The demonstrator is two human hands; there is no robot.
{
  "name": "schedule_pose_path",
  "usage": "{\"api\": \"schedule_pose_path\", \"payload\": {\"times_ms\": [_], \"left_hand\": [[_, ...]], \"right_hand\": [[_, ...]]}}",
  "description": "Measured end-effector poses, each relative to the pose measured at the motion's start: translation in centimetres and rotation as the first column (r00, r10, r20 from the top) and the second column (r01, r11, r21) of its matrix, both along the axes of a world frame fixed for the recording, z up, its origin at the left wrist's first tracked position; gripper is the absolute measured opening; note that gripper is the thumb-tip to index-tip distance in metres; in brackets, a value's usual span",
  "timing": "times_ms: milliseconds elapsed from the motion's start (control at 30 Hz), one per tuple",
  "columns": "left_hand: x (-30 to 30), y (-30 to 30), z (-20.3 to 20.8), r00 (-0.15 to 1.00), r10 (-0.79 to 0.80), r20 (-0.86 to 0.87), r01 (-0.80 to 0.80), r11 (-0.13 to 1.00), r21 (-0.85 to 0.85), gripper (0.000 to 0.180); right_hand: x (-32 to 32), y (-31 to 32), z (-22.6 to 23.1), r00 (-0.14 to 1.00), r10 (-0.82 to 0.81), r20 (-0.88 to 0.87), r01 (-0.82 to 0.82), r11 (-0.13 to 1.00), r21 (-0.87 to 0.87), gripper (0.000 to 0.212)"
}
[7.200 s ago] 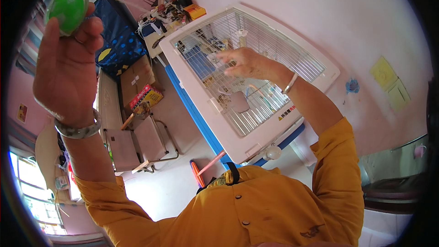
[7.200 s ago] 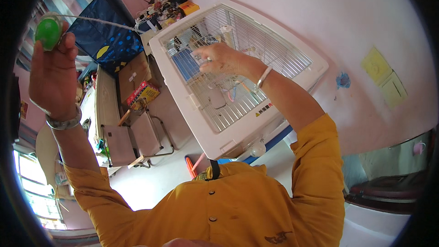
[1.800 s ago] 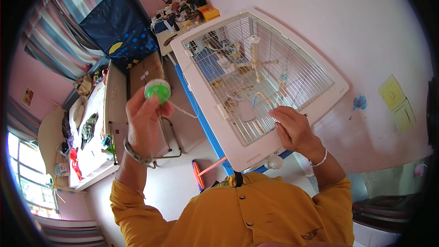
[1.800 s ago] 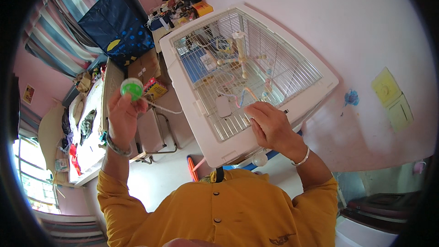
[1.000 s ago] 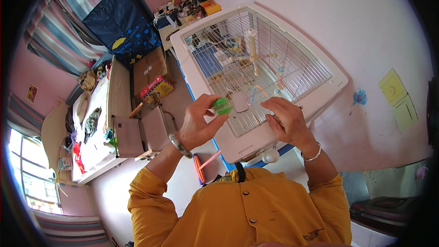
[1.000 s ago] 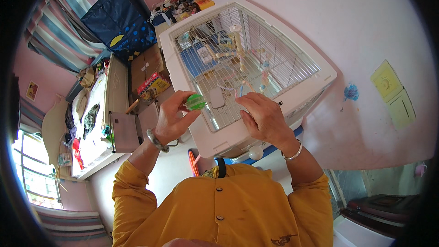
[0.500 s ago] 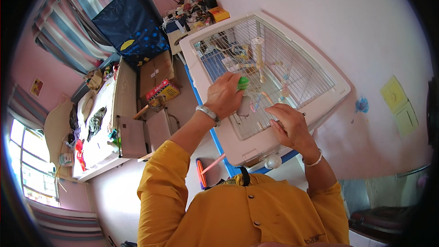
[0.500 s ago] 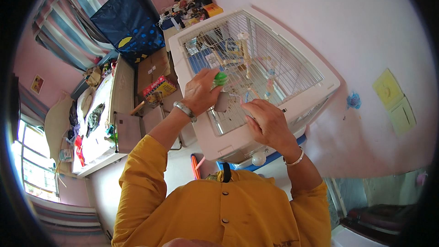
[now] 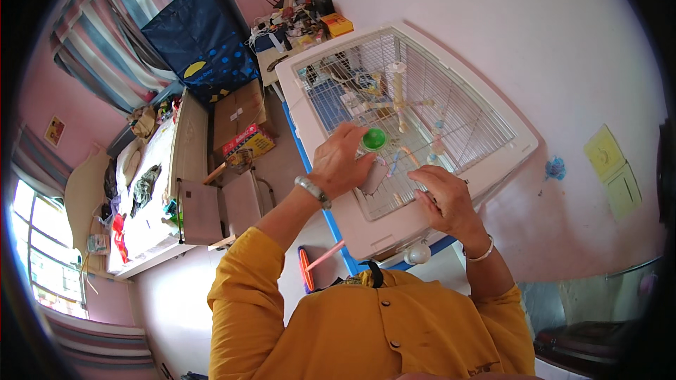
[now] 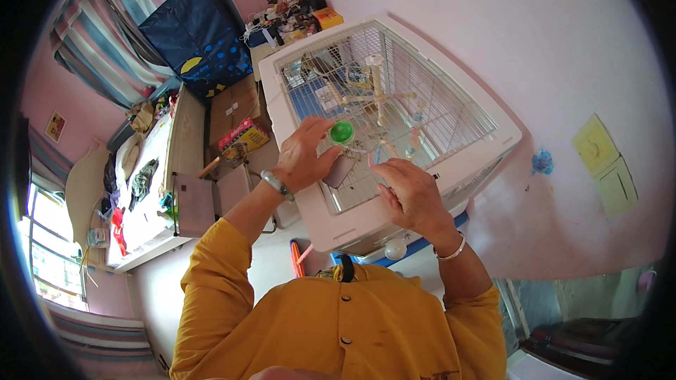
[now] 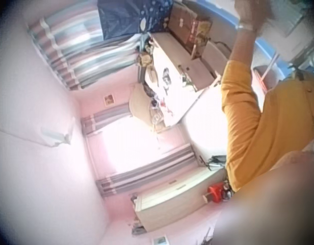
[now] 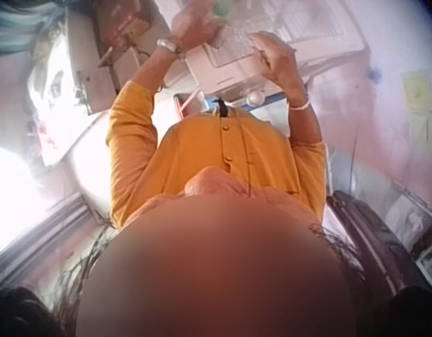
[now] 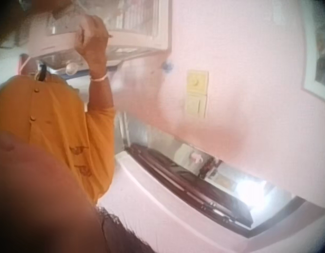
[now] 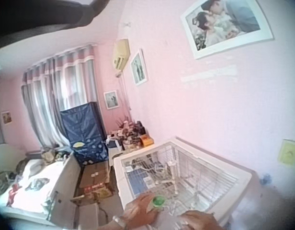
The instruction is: The person sweeps the floor using a floor squeegee, moves a folding chair aside, and interacts with a toy ball on a string attached to a birdcage before sweeping the floor again.
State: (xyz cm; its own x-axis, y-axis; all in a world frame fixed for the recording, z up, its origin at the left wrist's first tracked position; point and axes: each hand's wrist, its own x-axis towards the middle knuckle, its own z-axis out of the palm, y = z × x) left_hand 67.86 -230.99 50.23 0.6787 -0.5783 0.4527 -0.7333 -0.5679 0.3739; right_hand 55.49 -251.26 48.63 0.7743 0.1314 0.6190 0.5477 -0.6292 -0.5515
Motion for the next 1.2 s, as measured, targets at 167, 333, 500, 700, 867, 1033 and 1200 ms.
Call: {"api": "schedule_pose_path", "payload": {"times_ms": [167, 333, 500, 700, 867, 1033, 1200], "left_hand": [[-0.1, 0.6, 0.1, 0.997, 0.030, -0.074, -0.029, 1.000, 0.006, 0.044], [1.6, -1.1, 0.6, 1.000, 0.013, 0.026, -0.014, 1.000, 0.020, 0.047], [2.5, -2.1, 1.1, 0.984, -0.037, -0.172, 0.064, 0.986, 0.157, 0.043], [4.6, -4.1, 1.0, 0.993, -0.042, -0.112, 0.050, 0.996, 0.067, 0.041], [7.9, -6.4, 0.7, 0.999, 0.031, -0.014, -0.030, 0.994, 0.103, 0.045], [9.3, -7.5, 0.1, 0.994, 0.106, -0.039, -0.096, 0.975, 0.200, 0.049], [9.7, -7.1, -0.3, 0.997, 0.078, -0.027, -0.072, 0.980, 0.185, 0.050]], "right_hand": [[0.0, 0.0, 0.0, 1.000, 0.004, 0.005, -0.004, 1.000, -0.011, 0.031], [0.1, 0.1, 0.1, 1.000, 0.009, 0.003, -0.009, 1.000, -0.013, 0.031], [0.1, 0.0, 0.0, 1.000, 0.002, -0.008, -0.002, 1.000, 0.022, 0.030], [0.0, -0.1, 0.4, 1.000, 0.002, -0.011, -0.002, 1.000, 0.028, 0.028], [0.2, -0.2, -0.1, 0.999, -0.016, 0.039, 0.017, 0.999, -0.027, 0.027], [0.0, -0.1, 0.0, 0.998, -0.029, 0.052, 0.032, 0.998, -0.056, 0.028], [0.3, -0.2, -0.6, 0.997, -0.025, 0.074, 0.029, 0.998, -0.060, 0.028]]}}
